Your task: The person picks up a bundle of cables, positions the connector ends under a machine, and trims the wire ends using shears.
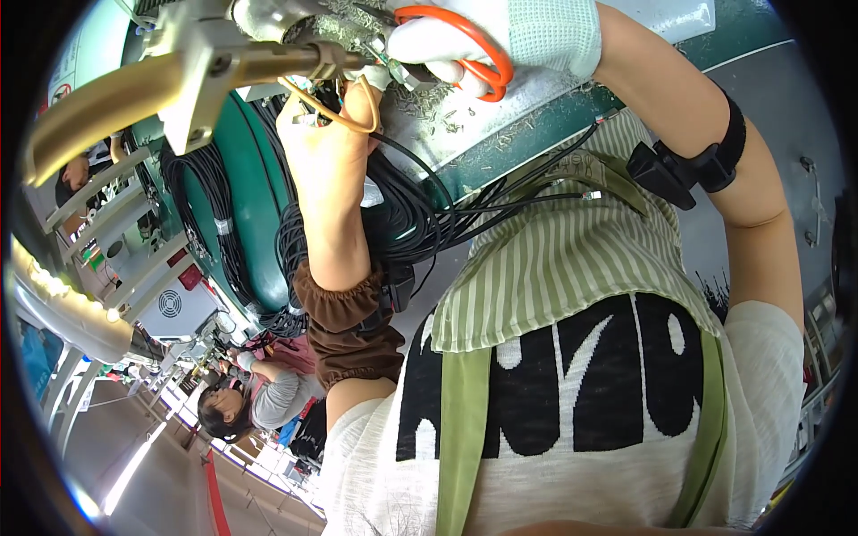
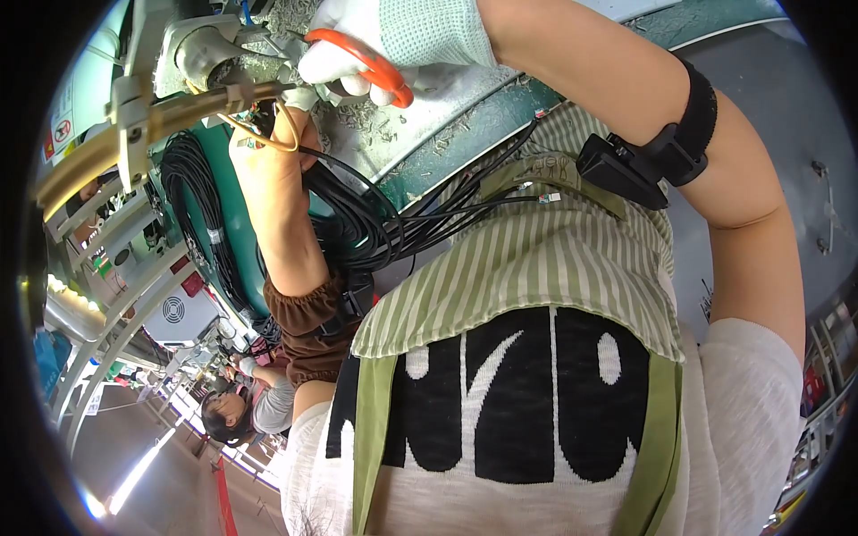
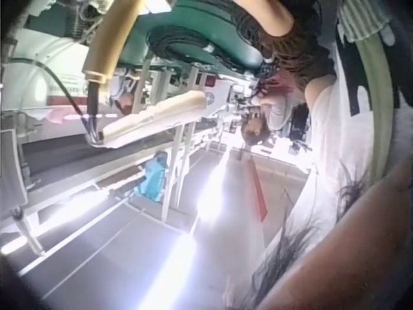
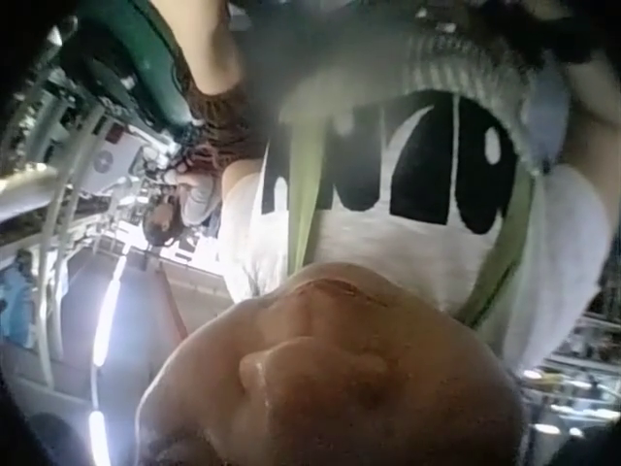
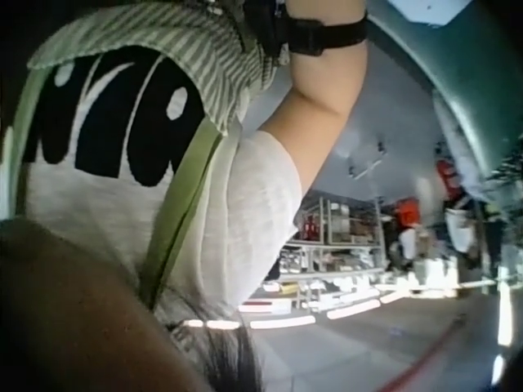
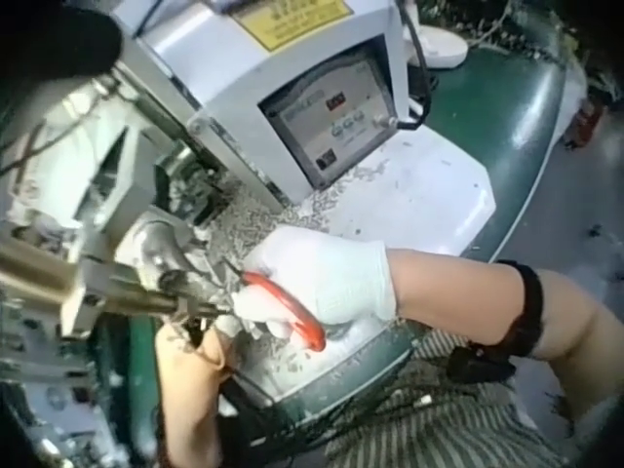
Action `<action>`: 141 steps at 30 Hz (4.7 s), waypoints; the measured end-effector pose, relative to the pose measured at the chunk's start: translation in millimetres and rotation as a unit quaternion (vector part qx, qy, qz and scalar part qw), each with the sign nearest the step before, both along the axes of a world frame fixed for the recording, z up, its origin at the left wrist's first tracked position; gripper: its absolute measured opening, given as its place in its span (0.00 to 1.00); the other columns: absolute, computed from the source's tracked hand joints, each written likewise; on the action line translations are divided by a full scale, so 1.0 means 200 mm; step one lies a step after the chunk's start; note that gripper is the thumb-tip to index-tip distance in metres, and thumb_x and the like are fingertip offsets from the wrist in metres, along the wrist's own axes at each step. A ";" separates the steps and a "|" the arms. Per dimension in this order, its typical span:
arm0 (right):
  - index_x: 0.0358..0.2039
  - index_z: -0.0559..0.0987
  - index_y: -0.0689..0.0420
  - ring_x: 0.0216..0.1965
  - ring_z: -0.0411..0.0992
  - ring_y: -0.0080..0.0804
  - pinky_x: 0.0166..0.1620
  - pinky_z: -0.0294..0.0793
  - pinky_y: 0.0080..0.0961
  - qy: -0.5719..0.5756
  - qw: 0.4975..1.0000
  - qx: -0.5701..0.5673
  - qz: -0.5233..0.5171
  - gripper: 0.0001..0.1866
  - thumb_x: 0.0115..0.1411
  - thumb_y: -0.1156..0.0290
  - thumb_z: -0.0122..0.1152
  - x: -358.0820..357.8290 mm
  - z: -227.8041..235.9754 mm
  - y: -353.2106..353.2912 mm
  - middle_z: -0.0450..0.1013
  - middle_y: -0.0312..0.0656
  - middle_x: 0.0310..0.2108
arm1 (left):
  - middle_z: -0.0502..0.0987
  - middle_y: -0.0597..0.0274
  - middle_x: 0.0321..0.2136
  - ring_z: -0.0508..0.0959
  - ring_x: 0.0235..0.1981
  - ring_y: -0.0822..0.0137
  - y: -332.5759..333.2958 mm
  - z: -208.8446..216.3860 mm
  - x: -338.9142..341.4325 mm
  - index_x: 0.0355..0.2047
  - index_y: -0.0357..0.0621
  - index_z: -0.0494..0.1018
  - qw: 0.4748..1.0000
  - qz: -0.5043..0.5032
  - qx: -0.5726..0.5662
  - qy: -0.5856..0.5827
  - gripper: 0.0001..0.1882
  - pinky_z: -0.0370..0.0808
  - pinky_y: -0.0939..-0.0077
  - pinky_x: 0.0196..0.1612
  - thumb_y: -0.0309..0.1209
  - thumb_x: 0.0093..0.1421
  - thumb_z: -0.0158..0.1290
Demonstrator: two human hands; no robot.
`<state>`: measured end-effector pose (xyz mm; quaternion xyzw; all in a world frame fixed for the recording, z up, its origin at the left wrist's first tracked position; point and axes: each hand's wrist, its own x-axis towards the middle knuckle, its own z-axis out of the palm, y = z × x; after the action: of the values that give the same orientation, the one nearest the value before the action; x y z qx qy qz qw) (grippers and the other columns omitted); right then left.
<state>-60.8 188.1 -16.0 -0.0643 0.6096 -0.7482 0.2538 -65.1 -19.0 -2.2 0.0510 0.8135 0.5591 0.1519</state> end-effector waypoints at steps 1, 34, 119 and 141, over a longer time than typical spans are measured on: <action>0.20 0.74 0.64 0.12 0.68 0.24 0.15 0.65 0.22 -0.003 1.000 0.005 0.000 0.15 0.57 0.65 0.56 0.00 0.00 0.00 0.69 0.39 0.14 | 0.69 0.72 0.16 0.65 0.14 0.83 0.00 0.00 0.00 0.26 0.41 0.70 1.000 -0.001 -0.004 0.009 0.08 0.61 0.89 0.16 0.30 0.55 0.57; 0.23 0.76 0.64 0.13 0.70 0.27 0.14 0.65 0.23 -0.018 1.000 0.021 0.013 0.14 0.58 0.65 0.58 -0.06 -0.01 -0.01 0.70 0.41 0.14 | 0.68 0.73 0.22 0.63 0.24 0.83 -0.01 -0.08 0.01 0.29 0.39 0.67 0.991 -0.019 -0.046 0.126 0.05 0.62 0.88 0.28 0.22 0.57 0.54; 0.35 0.79 0.52 0.19 0.70 0.30 0.23 0.69 0.21 0.533 0.704 0.350 -0.313 0.12 0.48 0.66 0.65 0.49 -0.01 -0.08 0.70 0.36 0.19 | 0.75 0.66 0.28 0.72 0.23 0.78 0.03 0.18 0.41 0.38 0.34 0.72 0.983 0.018 0.185 -0.011 0.11 0.69 0.84 0.24 0.19 0.53 0.55; 0.26 0.76 0.59 0.15 0.60 0.17 0.20 0.59 0.20 0.370 0.911 0.149 -0.110 0.07 0.55 0.70 0.60 0.51 0.00 -0.05 0.63 0.33 0.14 | 0.74 0.64 0.33 0.72 0.32 0.80 0.07 0.08 0.44 0.40 0.34 0.67 0.978 0.033 0.040 0.200 0.15 0.67 0.89 0.37 0.16 0.52 0.56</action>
<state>41.6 178.5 -15.4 -0.2303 0.7676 -0.5944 -0.0669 22.2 -4.7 14.1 0.1410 0.8058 0.5741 -0.0351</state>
